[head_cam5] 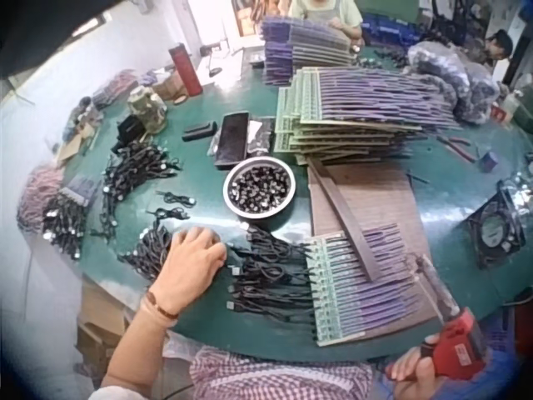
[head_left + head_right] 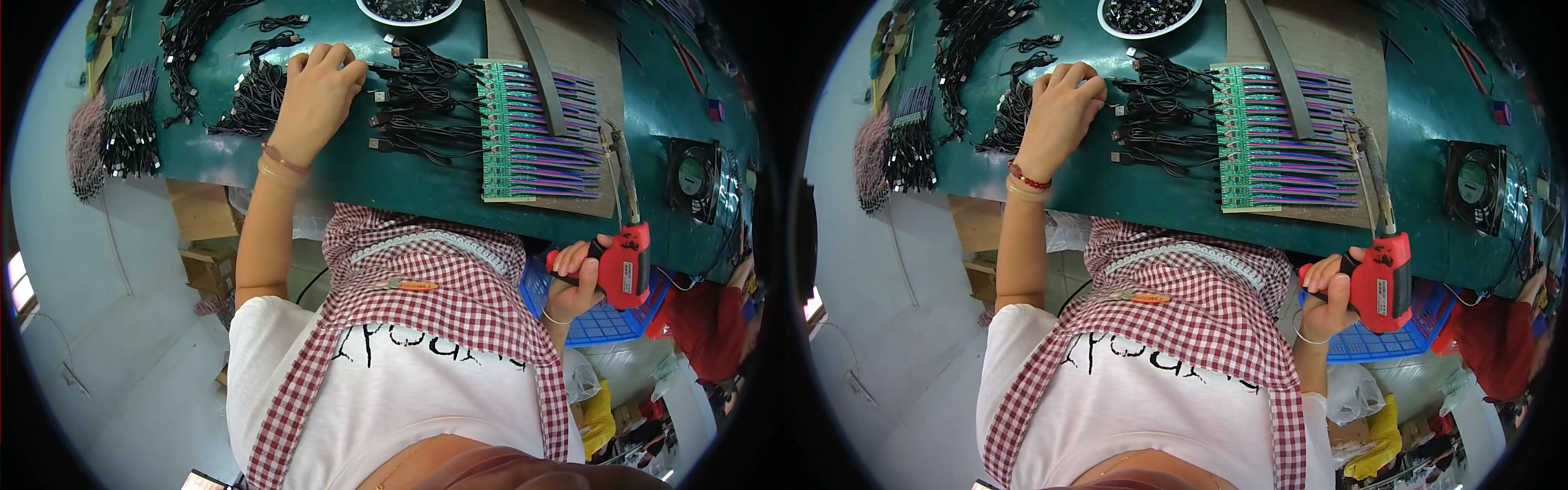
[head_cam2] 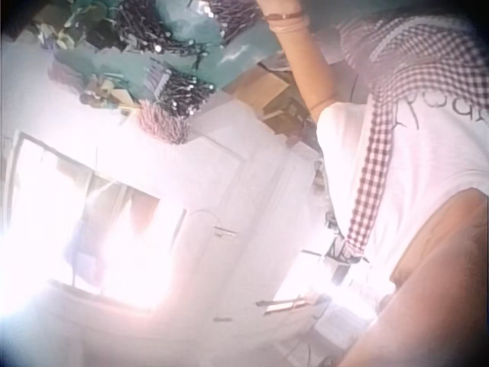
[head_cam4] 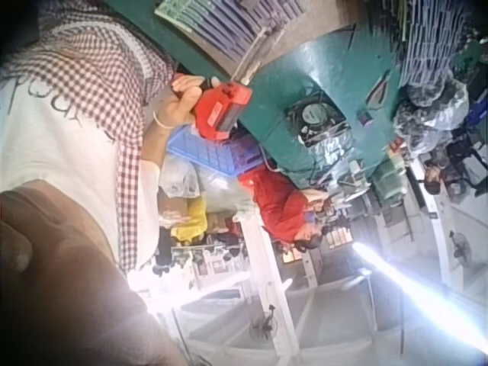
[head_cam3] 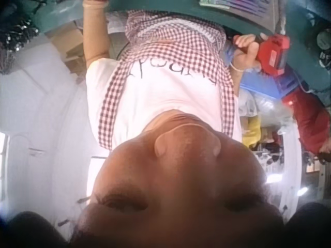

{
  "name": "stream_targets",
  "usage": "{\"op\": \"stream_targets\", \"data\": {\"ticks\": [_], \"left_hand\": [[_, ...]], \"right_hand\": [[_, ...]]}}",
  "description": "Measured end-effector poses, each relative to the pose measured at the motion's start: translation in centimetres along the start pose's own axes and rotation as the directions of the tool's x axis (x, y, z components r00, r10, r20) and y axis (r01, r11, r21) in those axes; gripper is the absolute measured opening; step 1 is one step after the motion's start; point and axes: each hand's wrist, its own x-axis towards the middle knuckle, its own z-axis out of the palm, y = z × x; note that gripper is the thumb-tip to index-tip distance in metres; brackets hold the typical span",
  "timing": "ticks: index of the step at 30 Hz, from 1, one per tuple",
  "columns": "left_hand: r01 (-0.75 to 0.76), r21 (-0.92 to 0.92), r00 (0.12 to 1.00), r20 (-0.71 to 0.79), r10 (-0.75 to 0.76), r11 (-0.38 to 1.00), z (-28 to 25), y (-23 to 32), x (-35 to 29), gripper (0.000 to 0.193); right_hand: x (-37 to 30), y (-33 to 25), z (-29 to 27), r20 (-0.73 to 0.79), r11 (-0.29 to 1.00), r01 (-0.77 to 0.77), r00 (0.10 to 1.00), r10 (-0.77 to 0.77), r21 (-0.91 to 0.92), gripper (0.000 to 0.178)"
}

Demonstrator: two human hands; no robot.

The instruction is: The person solders cable wires onto circuit boards using a soldering gun, positioning the wires against the boards and applying the tip. They then pick up, organize, and inspect the circuit boards and cables on the work table.

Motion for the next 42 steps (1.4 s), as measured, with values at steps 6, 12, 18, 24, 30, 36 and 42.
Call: {"op": "stream_targets", "data": {"ticks": [6,12,18,24,30,36,42], "left_hand": [[0.198,-0.669,0.94,-0.077,-0.332,0.717,-1.4,0.8,1.0,0.005],[0.206,-0.977,0.953,0.186,-0.241,0.062,-5.0,10.2,1.2,0.009],[0.382,-0.849,0.909,0.416,-0.015,-0.365,-5.0,14.0,-0.3,0.008],[0.483,-0.739,0.863,0.492,0.115,-0.469,-3.8,14.1,-0.7,0.009],[0.491,-0.819,0.867,0.491,0.081,-0.297,-4.1,14.6,-0.6,0.012],[0.064,-0.903,0.989,0.001,-0.147,0.425,-2.7,14.8,-0.4,0.012],[-0.047,-0.848,0.986,-0.125,-0.113,0.529,-2.0,15.6,-0.8,0.015]], "right_hand": [[0.1,-0.6,0.5,-0.016,0.999,0.029,0.999,-0.029,0.021,0.031],[2.0,-2.1,5.3,0.012,0.987,-0.161,0.987,0.161,-0.004,0.044],[4.2,-2.7,8.6,0.186,0.986,-0.122,0.972,0.141,-0.111,0.052],[3.8,-1.9,7.7,0.318,0.961,0.085,0.948,0.003,-0.262,0.053],[3.8,-1.5,7.3,0.366,0.945,0.118,0.931,0.001,-0.304,0.05],[4.1,-1.7,6.8,0.106,0.957,-0.107,0.984,0.14,-0.27,0.049],[2.7,-1.2,7.8,0.085,0.958,-0.245,0.962,0.259,-0.147,0.028]]}}
